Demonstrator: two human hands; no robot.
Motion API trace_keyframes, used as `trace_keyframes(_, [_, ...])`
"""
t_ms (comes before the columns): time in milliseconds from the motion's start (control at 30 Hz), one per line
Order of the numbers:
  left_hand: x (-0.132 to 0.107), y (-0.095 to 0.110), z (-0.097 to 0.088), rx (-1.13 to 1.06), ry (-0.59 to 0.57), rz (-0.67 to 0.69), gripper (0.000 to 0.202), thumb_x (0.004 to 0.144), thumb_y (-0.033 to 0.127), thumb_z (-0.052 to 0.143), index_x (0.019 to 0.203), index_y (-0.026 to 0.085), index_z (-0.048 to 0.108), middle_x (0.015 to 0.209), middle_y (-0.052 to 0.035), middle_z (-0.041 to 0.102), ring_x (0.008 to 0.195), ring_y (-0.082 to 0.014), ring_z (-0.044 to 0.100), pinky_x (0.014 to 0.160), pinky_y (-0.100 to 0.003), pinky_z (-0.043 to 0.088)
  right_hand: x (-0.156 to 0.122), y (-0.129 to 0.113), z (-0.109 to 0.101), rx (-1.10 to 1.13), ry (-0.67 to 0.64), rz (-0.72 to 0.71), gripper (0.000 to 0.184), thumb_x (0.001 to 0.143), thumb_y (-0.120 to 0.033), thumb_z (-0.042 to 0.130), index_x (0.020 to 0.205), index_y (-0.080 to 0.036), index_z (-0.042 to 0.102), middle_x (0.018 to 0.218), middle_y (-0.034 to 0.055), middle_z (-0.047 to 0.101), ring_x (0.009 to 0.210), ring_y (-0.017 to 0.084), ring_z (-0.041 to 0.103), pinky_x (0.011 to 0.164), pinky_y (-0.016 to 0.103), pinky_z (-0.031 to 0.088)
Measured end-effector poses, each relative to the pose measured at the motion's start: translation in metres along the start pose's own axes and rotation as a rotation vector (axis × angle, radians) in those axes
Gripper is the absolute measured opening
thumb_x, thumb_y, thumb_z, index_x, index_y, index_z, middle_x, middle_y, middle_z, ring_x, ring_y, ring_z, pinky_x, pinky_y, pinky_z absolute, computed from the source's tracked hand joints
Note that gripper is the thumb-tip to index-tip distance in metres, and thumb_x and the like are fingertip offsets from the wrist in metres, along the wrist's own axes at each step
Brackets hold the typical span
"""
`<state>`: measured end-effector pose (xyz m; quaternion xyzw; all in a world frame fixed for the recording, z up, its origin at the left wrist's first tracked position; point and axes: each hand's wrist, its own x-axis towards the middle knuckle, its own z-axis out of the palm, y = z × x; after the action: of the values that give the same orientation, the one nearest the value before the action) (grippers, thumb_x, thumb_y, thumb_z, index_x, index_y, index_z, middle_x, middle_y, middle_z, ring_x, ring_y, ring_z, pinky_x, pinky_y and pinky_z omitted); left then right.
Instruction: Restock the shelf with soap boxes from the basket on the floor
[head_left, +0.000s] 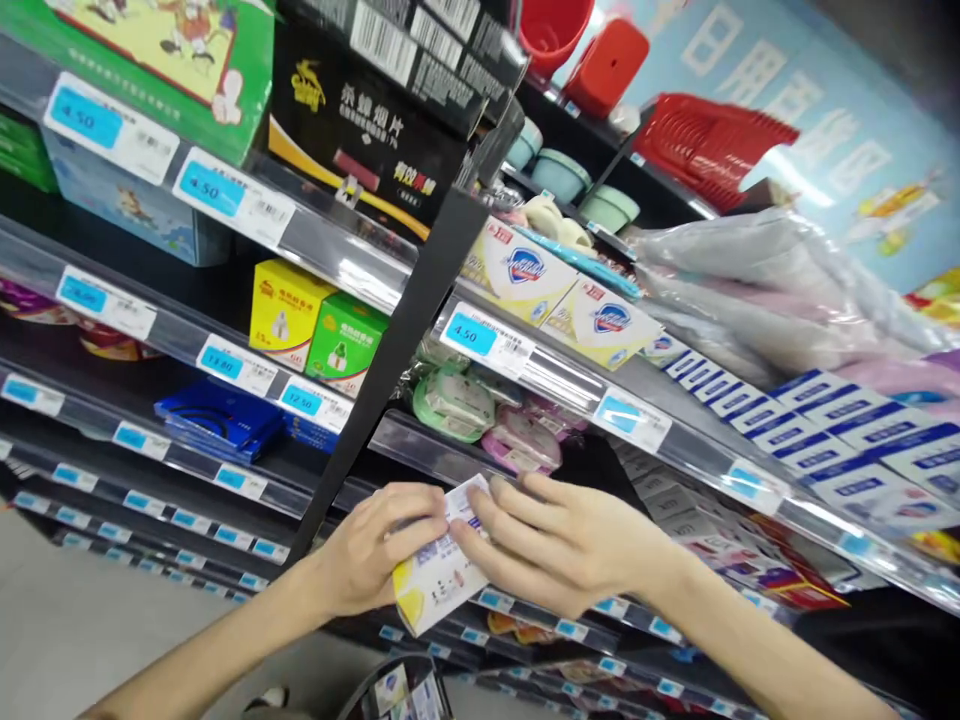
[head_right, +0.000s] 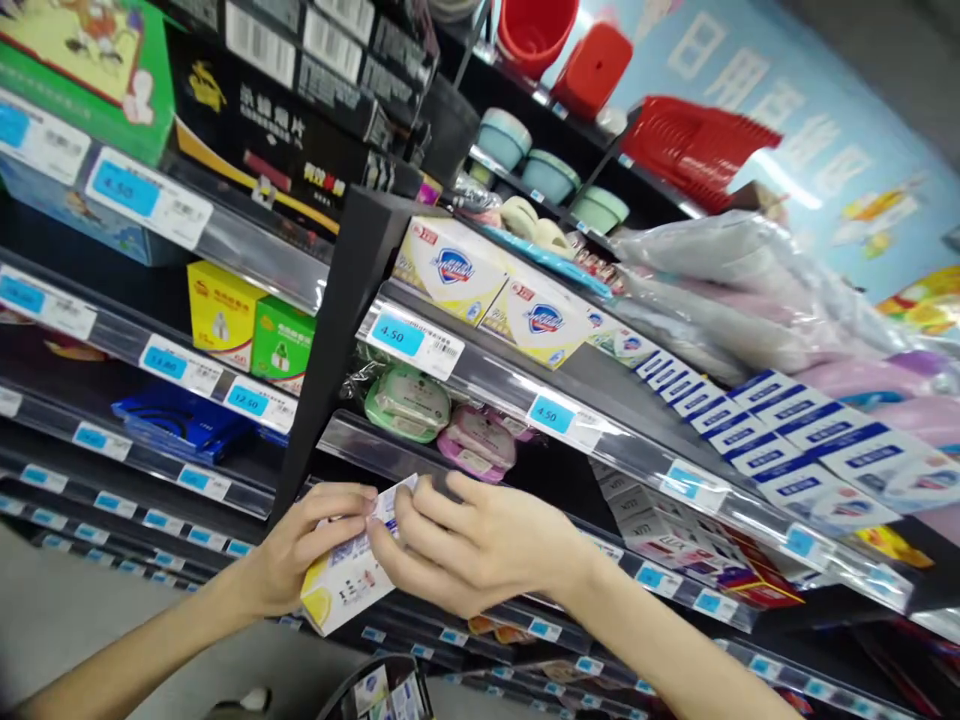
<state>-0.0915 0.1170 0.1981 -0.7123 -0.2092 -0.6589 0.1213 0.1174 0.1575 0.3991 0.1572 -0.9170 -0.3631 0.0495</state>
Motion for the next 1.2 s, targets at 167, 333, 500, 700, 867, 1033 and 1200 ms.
trace_keyframes(167, [0.068,-0.014,-0.022,0.271,0.072,0.069,0.065,0.099,0.01,0.072,0.16,0.011,0.05,0.121,-0.0157,0.075,0.12,-0.0266,0.072,0.106,-0.04,0.065,-0.02,0.05,-0.054,-0.068,0.09,0.25,0.051,0.109,-0.02,0.059,0.16,-0.018,0.056,0.121,0.0137,0.08,0.101,0.024,0.076,0.083,0.036,0.064])
trace_keyframes(333, [0.12,-0.025,-0.033,0.517,0.065,0.145,0.067,0.101,0.01,0.072,0.163,0.017,0.049,0.133,-0.0128,0.077,0.129,-0.0282,0.069,0.113,-0.044,0.06,-0.035,0.094,-0.075,-0.127,0.177,0.708,0.066,0.106,-0.024,0.064,0.17,-0.031,0.047,0.132,0.0139,0.076,0.107,0.033,0.077,0.083,0.046,0.067])
trace_keyframes(500, [0.151,-0.033,-0.031,0.706,-0.139,0.054,0.061,0.103,0.018,0.071,0.161,0.013,0.051,0.162,-0.0233,0.06,0.143,-0.0378,0.059,0.116,-0.054,0.054,-0.03,0.119,-0.066,0.04,0.115,0.849,0.053,0.108,-0.041,0.062,0.159,-0.027,0.06,0.135,0.0115,0.079,0.109,0.034,0.078,0.086,0.052,0.068])
trace_keyframes(700, [0.163,-0.041,-0.027,0.827,-0.214,0.05,0.062,0.101,0.0,0.055,0.162,0.012,0.051,0.16,-0.021,0.062,0.139,-0.0351,0.059,0.109,-0.049,0.051,-0.01,0.131,-0.067,0.209,0.024,0.866,0.05,0.108,-0.05,0.059,0.149,-0.023,0.07,0.13,0.0104,0.082,0.097,0.028,0.078,0.073,0.038,0.066])
trace_keyframes(867, [0.159,-0.05,-0.022,0.874,-0.116,0.102,0.053,0.102,-0.005,0.047,0.151,0.012,0.06,0.151,-0.0187,0.069,0.133,-0.0325,0.062,0.103,-0.046,0.049,0.0,0.137,-0.075,0.171,-0.056,0.844,0.046,0.109,-0.05,0.055,0.141,-0.023,0.075,0.116,0.0093,0.083,0.091,0.027,0.075,0.083,0.041,0.062])
trace_keyframes(1033, [0.157,-0.055,-0.019,0.829,-0.048,0.136,0.043,0.105,-0.003,0.05,0.141,0.014,0.064,0.147,-0.0184,0.072,0.132,-0.0305,0.064,0.1,-0.043,0.048,0.004,0.141,-0.075,0.045,-0.088,0.805,0.047,0.109,-0.047,0.056,0.147,-0.024,0.07,0.094,0.0089,0.075,0.082,0.026,0.068,0.082,0.043,0.058])
trace_keyframes(1200, [0.154,-0.052,-0.02,0.854,-0.009,0.191,0.034,0.106,0.001,0.055,0.136,0.011,0.067,0.147,-0.0198,0.072,0.132,-0.0311,0.066,0.1,-0.042,0.051,0.008,0.136,-0.066,0.073,-0.073,0.816,0.045,0.109,-0.047,0.057,0.144,-0.024,0.072,0.101,0.0101,0.069,0.09,0.027,0.068,0.087,0.046,0.06])
